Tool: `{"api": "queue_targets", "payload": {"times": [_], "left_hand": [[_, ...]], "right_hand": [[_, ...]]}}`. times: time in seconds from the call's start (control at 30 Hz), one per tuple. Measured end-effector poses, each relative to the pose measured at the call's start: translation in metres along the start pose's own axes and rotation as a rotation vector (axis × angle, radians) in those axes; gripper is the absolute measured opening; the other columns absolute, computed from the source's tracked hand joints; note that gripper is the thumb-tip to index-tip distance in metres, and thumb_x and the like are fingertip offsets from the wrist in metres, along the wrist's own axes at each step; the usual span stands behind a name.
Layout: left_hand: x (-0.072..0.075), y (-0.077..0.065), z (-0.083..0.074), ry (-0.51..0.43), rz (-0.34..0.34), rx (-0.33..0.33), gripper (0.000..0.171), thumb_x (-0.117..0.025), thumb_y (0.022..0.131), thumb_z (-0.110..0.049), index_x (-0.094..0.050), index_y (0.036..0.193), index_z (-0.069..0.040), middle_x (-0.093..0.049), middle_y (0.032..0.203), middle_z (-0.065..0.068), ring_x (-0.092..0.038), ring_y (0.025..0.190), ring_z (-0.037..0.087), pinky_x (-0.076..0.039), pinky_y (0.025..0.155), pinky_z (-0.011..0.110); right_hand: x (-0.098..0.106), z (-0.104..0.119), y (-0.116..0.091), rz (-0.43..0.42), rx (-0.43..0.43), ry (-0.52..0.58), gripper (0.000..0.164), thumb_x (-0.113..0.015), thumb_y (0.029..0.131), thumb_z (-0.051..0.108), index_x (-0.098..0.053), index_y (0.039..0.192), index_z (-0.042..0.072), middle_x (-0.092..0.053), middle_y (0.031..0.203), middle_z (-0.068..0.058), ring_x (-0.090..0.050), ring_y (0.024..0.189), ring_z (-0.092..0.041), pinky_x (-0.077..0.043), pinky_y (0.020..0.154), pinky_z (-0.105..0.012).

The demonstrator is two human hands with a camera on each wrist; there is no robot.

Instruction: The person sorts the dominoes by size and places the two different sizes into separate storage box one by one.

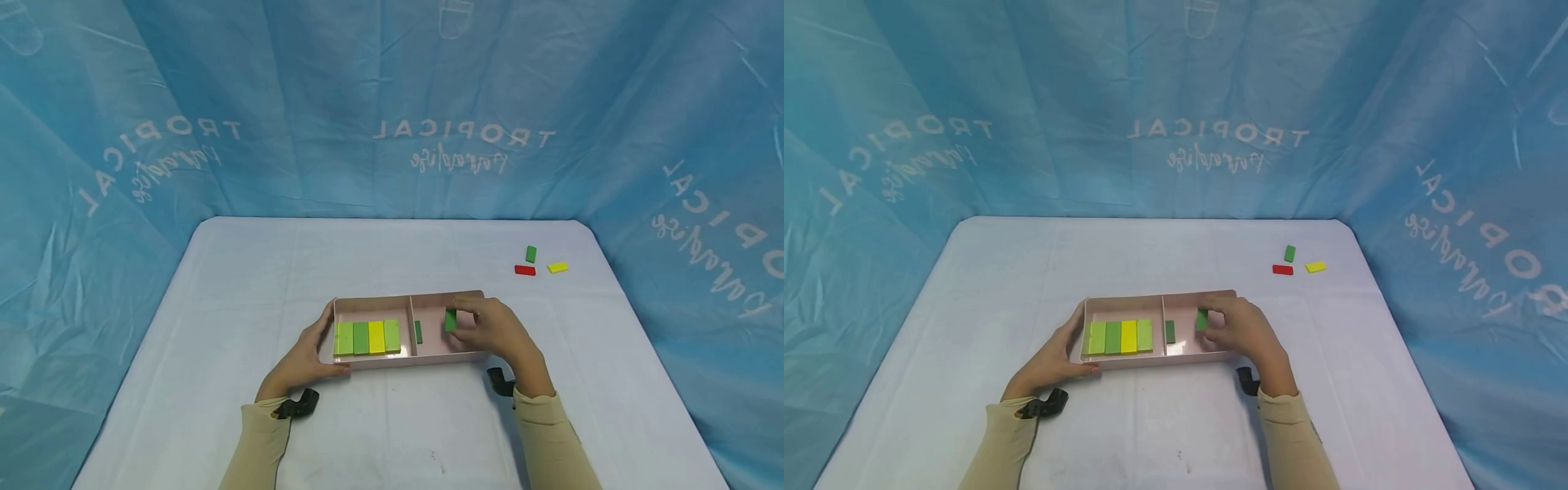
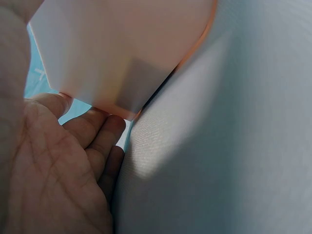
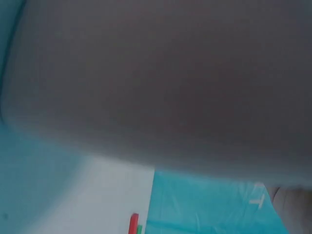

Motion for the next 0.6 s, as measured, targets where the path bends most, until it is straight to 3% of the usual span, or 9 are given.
{"api": "queue_targets", "payload": {"times": [0.13,0.4,0.6], "left_hand": [[0.000,0.001,0.000,-0.009,0.002,-0.010,0.134,-0.094,0.070,-0.035,0.000,0.164,-0.017,-0.012,0.169,0.011,-0.011,0.154,0.037,-0.012,0.122,0.062],[0.000,0.001,0.002,0.001,0.003,0.006,0.134,-0.094,0.069,-0.038,0.000,0.164,-0.022,-0.013,0.169,0.010,-0.012,0.154,0.036,-0.013,0.122,0.063],[-0.001,0.002,0.003,-0.003,0.003,-0.007,0.134,-0.094,0.069,-0.037,0.000,0.164,-0.019,-0.012,0.169,0.010,-0.011,0.155,0.035,-0.012,0.122,0.061]], "right_hand": [[-0.009,0.005,0.004,0.041,0.021,-0.025,0.040,-0.088,0.076,0.014,-0.076,0.115,0.015,-0.075,0.110,0.003,-0.067,0.094,-0.020,-0.058,0.082,-0.041],[-0.024,0.016,0.011,0.099,0.036,-0.031,0.043,-0.089,0.077,0.017,-0.076,0.118,0.014,-0.074,0.120,-0.001,-0.069,0.109,-0.019,-0.059,0.090,-0.040],[-0.035,0.022,0.017,0.125,0.098,-0.038,0.043,-0.090,0.076,0.019,-0.078,0.116,0.014,-0.075,0.113,0.002,-0.069,0.102,-0.013,-0.058,0.092,-0.036]]}}
Point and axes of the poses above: each hand's wrist, its own y-axis towards the middle knuckle, its own x-axis out of the back of the hand, z = x × y, the point moved 6 cm from there along y, towards the middle knuckle
